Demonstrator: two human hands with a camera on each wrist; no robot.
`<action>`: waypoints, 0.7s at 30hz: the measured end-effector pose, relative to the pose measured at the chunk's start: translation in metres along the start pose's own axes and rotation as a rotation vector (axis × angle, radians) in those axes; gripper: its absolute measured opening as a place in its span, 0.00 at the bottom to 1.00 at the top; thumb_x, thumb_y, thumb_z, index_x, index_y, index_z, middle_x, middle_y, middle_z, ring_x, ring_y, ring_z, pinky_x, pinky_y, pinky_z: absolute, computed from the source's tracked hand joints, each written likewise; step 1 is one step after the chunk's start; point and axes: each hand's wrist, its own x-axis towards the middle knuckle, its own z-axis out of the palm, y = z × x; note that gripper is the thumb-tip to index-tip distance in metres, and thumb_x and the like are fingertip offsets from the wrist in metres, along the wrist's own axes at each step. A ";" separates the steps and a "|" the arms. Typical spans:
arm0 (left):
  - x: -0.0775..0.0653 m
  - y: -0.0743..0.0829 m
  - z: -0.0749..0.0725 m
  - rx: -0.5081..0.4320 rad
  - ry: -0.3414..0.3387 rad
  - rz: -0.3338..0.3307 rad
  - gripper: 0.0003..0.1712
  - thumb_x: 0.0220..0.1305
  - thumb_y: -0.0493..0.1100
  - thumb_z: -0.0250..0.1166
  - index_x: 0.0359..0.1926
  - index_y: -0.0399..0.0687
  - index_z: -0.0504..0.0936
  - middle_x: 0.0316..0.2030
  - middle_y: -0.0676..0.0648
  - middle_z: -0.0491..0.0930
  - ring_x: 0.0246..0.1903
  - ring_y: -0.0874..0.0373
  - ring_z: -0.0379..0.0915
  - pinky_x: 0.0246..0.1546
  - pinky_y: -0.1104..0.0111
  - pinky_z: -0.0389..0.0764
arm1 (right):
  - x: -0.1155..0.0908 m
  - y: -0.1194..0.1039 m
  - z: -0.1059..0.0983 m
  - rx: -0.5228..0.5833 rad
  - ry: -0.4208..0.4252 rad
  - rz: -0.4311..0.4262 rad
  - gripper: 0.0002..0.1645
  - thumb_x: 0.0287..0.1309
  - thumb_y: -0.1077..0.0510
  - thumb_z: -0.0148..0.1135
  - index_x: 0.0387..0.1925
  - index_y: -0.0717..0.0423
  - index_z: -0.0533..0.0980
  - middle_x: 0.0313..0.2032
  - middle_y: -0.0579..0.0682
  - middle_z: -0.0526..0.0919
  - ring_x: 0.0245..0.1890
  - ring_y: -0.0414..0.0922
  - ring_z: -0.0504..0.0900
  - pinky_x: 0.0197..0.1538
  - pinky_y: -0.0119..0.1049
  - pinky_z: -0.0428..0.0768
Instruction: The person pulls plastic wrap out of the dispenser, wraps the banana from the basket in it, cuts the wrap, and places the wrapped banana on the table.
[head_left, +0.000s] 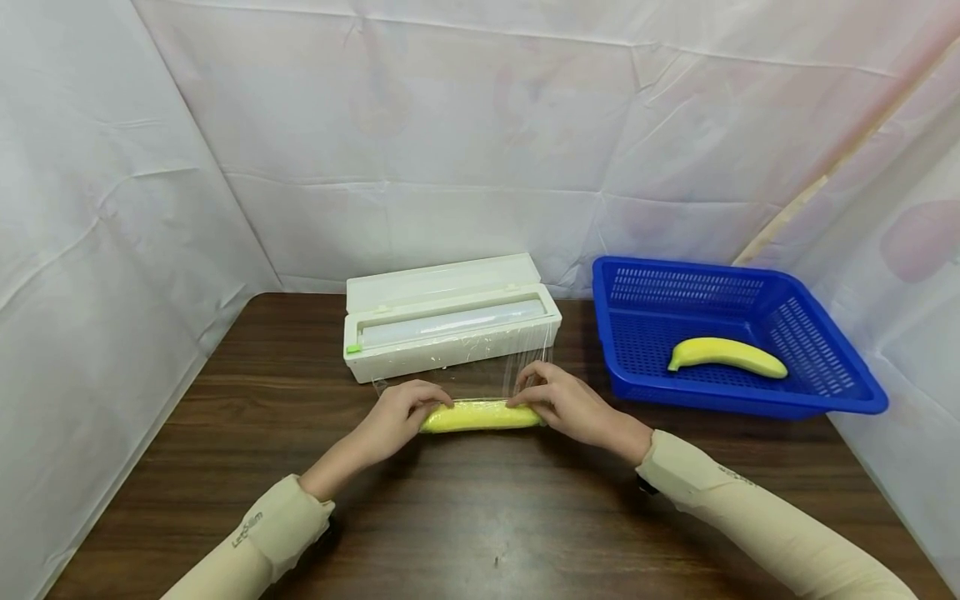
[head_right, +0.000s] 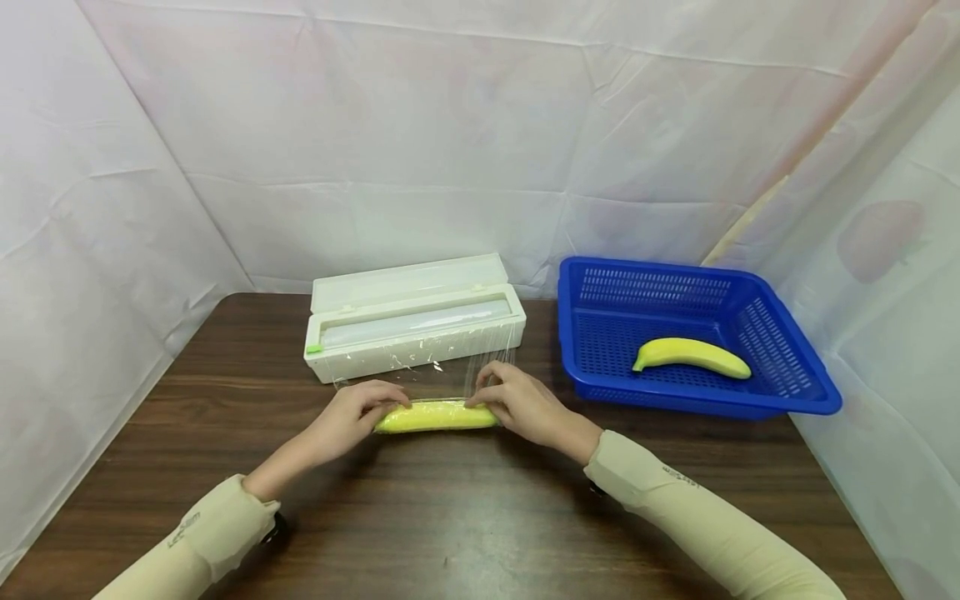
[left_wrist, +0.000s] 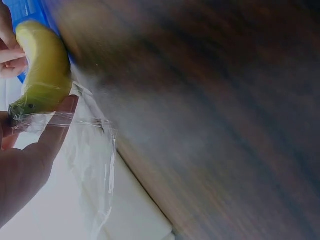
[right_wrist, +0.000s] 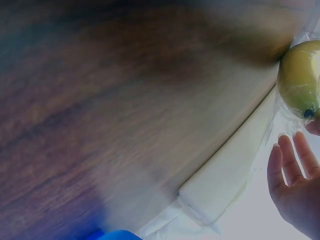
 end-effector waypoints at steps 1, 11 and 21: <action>0.000 -0.001 0.000 -0.003 0.007 0.001 0.13 0.72 0.28 0.65 0.47 0.47 0.90 0.50 0.46 0.88 0.48 0.52 0.84 0.45 0.62 0.86 | 0.000 0.000 0.000 -0.009 0.000 -0.002 0.17 0.66 0.69 0.68 0.48 0.47 0.90 0.50 0.54 0.83 0.46 0.46 0.82 0.41 0.36 0.83; 0.000 -0.002 -0.001 0.035 -0.007 0.003 0.13 0.75 0.30 0.62 0.51 0.43 0.91 0.50 0.43 0.86 0.48 0.50 0.82 0.46 0.61 0.83 | 0.001 0.002 0.003 -0.067 -0.021 0.012 0.14 0.69 0.55 0.65 0.52 0.49 0.88 0.50 0.49 0.84 0.48 0.46 0.82 0.49 0.45 0.83; 0.000 0.005 -0.003 0.212 -0.114 -0.045 0.29 0.64 0.54 0.77 0.61 0.46 0.87 0.47 0.49 0.73 0.44 0.57 0.65 0.44 0.62 0.71 | 0.002 0.005 0.006 -0.106 -0.016 0.012 0.32 0.51 0.38 0.83 0.54 0.50 0.88 0.53 0.53 0.77 0.50 0.50 0.73 0.51 0.46 0.77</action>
